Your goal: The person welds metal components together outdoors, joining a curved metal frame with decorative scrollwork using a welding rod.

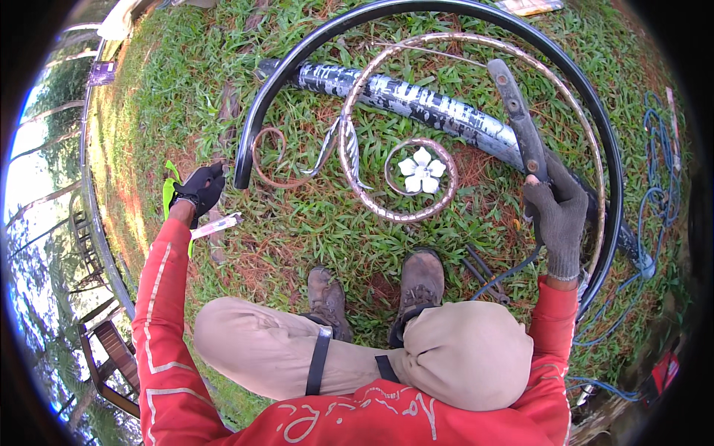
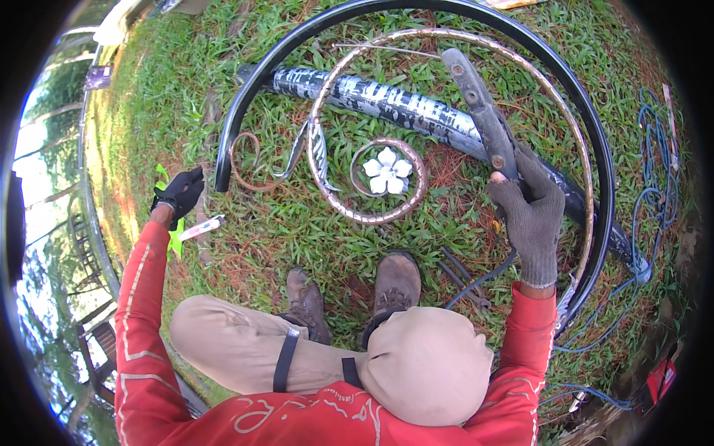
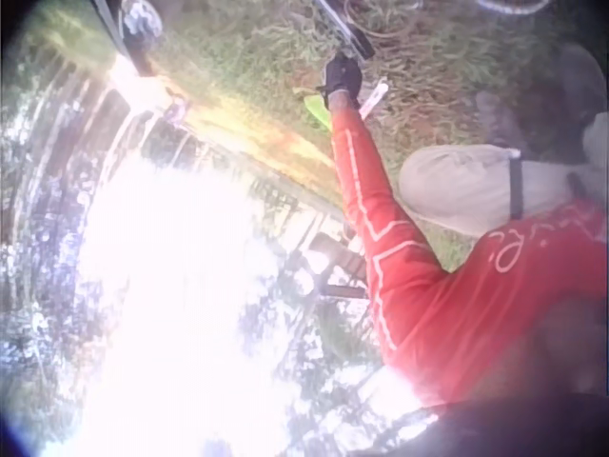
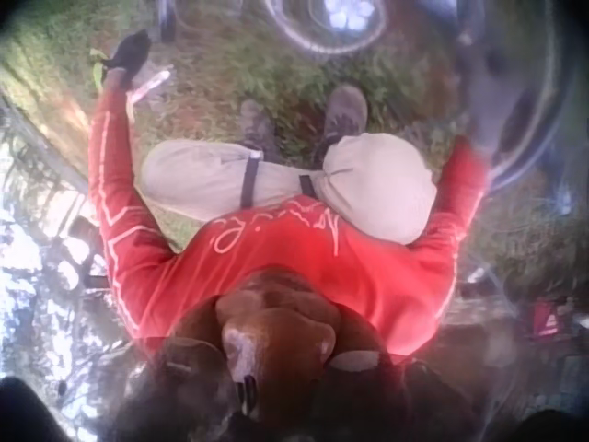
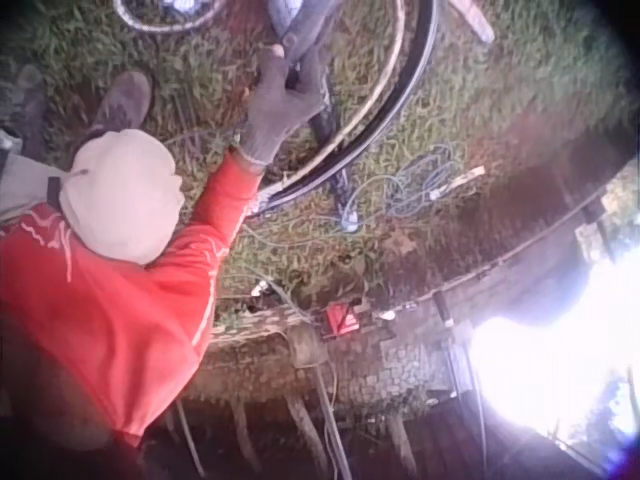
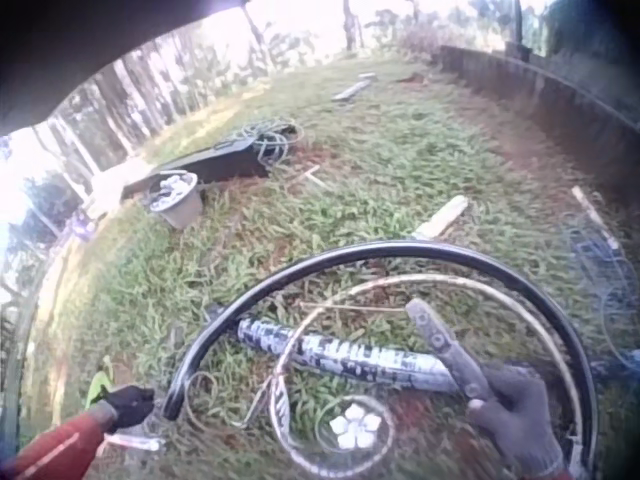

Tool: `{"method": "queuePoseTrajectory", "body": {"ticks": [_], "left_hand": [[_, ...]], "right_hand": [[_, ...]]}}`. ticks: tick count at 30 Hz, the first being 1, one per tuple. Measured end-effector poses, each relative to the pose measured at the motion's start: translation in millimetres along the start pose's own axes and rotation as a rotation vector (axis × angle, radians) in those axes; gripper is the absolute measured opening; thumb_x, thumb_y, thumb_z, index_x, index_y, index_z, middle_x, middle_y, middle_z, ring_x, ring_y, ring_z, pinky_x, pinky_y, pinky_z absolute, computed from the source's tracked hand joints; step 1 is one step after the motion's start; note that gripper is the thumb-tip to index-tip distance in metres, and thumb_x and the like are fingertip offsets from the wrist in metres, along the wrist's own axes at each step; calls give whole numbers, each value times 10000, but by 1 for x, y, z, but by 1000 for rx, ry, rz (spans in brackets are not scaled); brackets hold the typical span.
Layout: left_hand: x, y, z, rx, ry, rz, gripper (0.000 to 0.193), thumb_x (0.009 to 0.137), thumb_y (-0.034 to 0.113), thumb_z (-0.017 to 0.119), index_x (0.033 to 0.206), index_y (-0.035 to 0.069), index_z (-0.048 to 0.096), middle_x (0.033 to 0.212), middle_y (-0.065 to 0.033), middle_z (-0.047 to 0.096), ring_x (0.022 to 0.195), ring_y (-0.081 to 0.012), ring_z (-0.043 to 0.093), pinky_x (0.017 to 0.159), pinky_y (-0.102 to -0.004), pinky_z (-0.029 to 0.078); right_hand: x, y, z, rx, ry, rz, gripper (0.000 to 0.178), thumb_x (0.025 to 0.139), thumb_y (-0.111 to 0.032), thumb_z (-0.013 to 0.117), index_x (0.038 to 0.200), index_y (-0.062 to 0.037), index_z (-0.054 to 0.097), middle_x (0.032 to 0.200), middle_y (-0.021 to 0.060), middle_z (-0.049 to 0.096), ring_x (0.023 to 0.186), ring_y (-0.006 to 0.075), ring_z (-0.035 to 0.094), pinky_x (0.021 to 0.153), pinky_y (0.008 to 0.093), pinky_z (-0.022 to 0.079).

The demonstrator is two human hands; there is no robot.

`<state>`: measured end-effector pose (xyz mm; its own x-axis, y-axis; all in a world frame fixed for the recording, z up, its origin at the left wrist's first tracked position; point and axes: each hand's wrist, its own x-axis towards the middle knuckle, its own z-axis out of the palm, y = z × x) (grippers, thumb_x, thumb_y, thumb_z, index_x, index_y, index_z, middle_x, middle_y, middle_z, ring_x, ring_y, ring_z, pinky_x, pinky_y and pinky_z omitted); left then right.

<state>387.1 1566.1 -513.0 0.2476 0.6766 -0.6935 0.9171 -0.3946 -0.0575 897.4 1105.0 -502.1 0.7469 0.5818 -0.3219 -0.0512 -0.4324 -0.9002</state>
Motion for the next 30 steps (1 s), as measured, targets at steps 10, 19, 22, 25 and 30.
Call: {"method": "queuePoseTrajectory", "body": {"ticks": [10,19,22,25,30], "left_hand": [[14,29,23,-446,101,-77,700,1096,461,604,1654,47,514,1536,-151,670,1450,-300,600,1230,-388,433],[84,-36,128,-1401,124,-126,672,1137,686,440,1111,74,716,831,-87,705,622,-208,633,552,-358,557],[85,-14,145,-1509,135,-121,666,1129,686,465,1115,70,717,843,-85,713,631,-201,642,558,-348,566],[92,-40,147,-1519,169,-48,631,1114,676,521,1123,78,721,848,-76,717,636,-180,648,548,-322,558],[86,-34,145,-1393,244,-6,547,1105,615,587,1076,89,735,804,-38,695,572,-148,643,495,-275,506]], "right_hand": [[-15,14,-20,75,81,50,425,964,-162,828,1340,23,758,833,-17,692,631,47,573,561,229,432],[-70,4,-29,42,187,63,519,970,-104,797,1457,40,690,1044,21,734,711,57,605,598,224,464],[-89,-5,-23,12,261,76,523,985,-68,764,1489,34,664,941,24,718,698,67,609,597,233,473],[-108,-16,-16,0,300,62,506,988,-61,754,1478,38,672,896,34,708,687,85,622,594,249,483],[-147,-33,-21,-55,361,0,505,989,-61,757,1478,37,672,887,14,694,687,79,605,595,255,470]]}}
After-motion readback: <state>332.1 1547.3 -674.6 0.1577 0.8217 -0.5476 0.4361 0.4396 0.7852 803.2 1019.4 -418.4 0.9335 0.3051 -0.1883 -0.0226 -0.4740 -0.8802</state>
